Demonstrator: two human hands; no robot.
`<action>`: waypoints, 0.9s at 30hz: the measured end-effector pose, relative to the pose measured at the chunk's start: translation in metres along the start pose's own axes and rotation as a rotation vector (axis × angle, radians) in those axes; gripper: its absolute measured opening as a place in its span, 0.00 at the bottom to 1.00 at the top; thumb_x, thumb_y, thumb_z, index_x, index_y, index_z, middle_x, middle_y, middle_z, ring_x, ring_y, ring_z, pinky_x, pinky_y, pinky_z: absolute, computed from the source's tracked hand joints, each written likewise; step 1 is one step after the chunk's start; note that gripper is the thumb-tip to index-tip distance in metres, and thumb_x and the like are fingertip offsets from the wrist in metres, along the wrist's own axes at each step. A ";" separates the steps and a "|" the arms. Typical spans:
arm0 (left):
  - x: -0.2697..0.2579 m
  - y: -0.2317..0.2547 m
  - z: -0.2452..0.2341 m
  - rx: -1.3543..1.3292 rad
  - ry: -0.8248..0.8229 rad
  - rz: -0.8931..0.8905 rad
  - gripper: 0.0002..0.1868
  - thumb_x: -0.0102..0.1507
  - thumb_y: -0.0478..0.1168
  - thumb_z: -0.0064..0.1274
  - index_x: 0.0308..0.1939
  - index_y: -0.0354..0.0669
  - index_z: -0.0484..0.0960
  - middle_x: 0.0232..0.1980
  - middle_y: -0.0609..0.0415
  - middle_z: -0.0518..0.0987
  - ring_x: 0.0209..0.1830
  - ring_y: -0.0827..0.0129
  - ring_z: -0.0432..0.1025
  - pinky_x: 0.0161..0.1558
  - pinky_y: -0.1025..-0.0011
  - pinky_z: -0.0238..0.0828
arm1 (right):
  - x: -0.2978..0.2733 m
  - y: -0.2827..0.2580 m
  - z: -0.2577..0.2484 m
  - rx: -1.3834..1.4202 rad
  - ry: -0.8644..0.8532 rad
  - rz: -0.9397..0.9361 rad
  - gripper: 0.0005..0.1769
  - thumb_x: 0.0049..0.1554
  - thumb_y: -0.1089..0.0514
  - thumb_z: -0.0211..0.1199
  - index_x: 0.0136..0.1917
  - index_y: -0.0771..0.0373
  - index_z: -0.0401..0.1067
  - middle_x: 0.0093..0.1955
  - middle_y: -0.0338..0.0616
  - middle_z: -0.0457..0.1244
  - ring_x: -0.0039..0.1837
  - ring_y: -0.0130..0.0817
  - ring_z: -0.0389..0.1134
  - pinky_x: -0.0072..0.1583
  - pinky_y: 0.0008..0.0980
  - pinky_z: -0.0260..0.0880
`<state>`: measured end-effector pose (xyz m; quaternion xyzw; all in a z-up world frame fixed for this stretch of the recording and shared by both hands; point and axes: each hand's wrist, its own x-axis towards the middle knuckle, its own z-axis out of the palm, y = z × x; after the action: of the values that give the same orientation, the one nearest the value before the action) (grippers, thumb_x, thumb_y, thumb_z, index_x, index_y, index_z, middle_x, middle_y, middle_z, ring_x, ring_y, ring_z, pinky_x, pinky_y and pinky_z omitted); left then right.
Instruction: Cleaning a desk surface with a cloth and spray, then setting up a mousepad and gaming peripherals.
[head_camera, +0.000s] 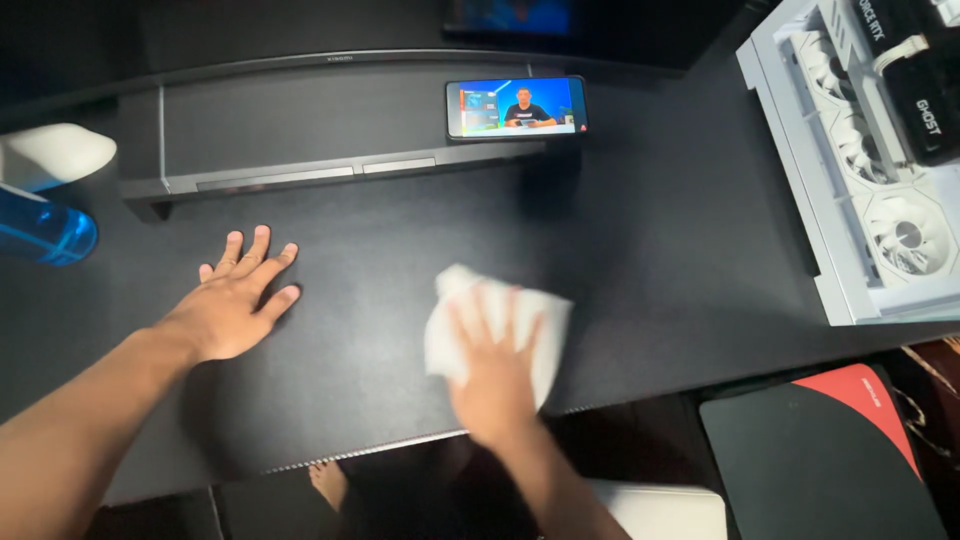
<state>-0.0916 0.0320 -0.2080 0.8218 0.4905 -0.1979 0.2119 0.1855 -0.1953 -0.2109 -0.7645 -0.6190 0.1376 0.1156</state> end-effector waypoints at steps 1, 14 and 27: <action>-0.001 0.003 0.000 -0.001 -0.003 0.005 0.36 0.67 0.60 0.34 0.79 0.67 0.48 0.85 0.54 0.31 0.84 0.51 0.25 0.76 0.45 0.35 | -0.004 0.007 -0.004 -0.003 -0.001 0.005 0.51 0.48 0.50 0.67 0.82 0.48 0.50 0.83 0.50 0.42 0.84 0.61 0.36 0.77 0.75 0.24; -0.062 -0.019 0.030 0.004 0.399 0.184 0.40 0.67 0.64 0.37 0.78 0.49 0.56 0.81 0.36 0.47 0.81 0.39 0.38 0.73 0.37 0.35 | 0.015 -0.074 0.019 0.025 0.111 -0.130 0.49 0.48 0.57 0.67 0.80 0.56 0.53 0.83 0.52 0.43 0.83 0.67 0.35 0.75 0.75 0.27; -0.223 -0.175 0.091 -0.084 0.586 -0.083 0.33 0.68 0.53 0.38 0.76 0.46 0.59 0.79 0.33 0.51 0.79 0.38 0.43 0.74 0.45 0.37 | 0.114 -0.193 0.071 -0.109 0.056 -0.149 0.52 0.48 0.52 0.63 0.81 0.59 0.45 0.82 0.55 0.41 0.81 0.65 0.36 0.73 0.78 0.31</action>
<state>-0.3558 -0.1030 -0.1915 0.8138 0.5715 0.0599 0.0868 0.0065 -0.0436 -0.2181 -0.7251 -0.6773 0.0731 0.1009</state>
